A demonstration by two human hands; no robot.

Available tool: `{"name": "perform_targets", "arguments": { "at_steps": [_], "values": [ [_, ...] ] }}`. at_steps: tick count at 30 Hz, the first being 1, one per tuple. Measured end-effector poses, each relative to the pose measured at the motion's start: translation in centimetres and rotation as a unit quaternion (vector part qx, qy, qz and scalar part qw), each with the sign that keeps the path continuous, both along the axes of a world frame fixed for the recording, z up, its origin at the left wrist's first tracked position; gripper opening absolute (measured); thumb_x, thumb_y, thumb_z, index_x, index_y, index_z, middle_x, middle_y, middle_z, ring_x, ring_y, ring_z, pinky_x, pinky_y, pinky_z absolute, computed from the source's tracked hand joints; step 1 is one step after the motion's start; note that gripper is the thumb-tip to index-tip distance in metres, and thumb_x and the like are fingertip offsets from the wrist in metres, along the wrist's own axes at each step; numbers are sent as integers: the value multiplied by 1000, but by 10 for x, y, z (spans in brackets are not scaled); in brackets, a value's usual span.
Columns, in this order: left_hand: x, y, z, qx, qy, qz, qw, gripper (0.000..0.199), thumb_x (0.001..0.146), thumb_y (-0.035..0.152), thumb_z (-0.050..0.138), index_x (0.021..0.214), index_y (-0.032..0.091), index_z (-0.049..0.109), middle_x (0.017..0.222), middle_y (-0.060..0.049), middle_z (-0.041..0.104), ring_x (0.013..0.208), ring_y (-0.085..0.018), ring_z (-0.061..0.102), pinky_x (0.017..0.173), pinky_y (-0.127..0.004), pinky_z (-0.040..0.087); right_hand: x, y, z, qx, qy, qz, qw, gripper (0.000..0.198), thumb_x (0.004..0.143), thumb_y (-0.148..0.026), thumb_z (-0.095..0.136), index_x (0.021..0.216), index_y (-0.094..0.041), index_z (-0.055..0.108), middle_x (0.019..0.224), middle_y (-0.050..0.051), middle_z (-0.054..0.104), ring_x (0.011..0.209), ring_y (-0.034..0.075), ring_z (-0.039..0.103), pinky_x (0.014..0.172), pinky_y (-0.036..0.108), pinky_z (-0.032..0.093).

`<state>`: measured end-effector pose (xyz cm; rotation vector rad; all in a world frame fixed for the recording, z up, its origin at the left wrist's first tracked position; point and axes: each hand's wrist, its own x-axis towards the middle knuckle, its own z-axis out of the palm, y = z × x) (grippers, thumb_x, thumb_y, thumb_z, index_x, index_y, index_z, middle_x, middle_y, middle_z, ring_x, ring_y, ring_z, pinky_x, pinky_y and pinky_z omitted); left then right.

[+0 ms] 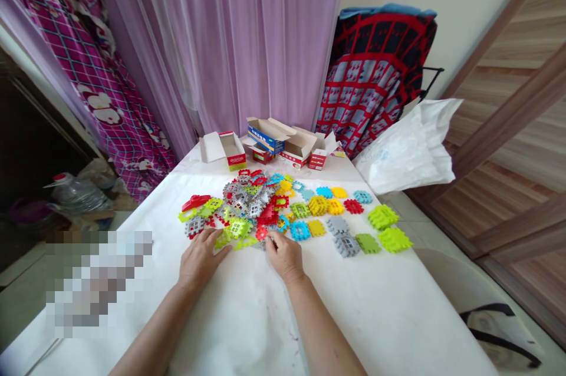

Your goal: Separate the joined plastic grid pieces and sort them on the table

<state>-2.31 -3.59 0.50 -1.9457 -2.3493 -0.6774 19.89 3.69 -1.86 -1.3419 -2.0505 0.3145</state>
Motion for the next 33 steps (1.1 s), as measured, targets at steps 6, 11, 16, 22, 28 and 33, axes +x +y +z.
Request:
{"name": "perform_targets", "arguments": {
  "at_steps": [6,11,16,22,28,33],
  "values": [
    [-8,0,4,21,-102,31,994,30,88,44,48,101,26,68,103,-7,71,96,-24,64,80,-31,47,1,-1,9,-86,-25,-2,996,30,88,-32,44,94,-24,72,80,2,75,71,16,67,68,22,44],
    [6,2,11,56,-428,106,896,41,79,57,51,84,19,66,69,-4,64,65,-17,60,51,-24,39,0,-2,9,-69,7,18,997,28,88,-30,46,99,-23,71,84,3,74,76,16,67,72,22,46],
    [37,2,21,-32,-696,80,712,49,65,60,64,85,15,62,65,0,60,53,-10,54,41,-18,28,-2,-12,20,-9,50,99,994,42,83,-33,60,121,-19,60,99,6,70,84,17,65,81,26,50],
    [52,-2,20,-67,-696,58,712,56,57,60,74,89,16,62,58,2,59,51,-9,56,41,-16,27,-3,-21,33,16,14,144,989,63,75,-39,71,132,-20,53,125,10,61,112,22,58,96,32,47],
    [53,-2,18,-84,-666,43,740,62,59,62,72,100,16,62,57,3,60,48,-9,55,39,-17,26,0,-21,32,22,4,149,989,55,76,-33,69,128,-21,56,117,9,64,107,22,60,94,33,49],
    [53,-3,20,-95,-644,14,759,75,62,57,71,125,22,50,66,4,62,55,-12,62,40,-17,29,2,-19,31,-8,50,162,986,48,80,-28,64,127,-23,57,115,7,66,98,19,63,89,31,51]
  ]
}}
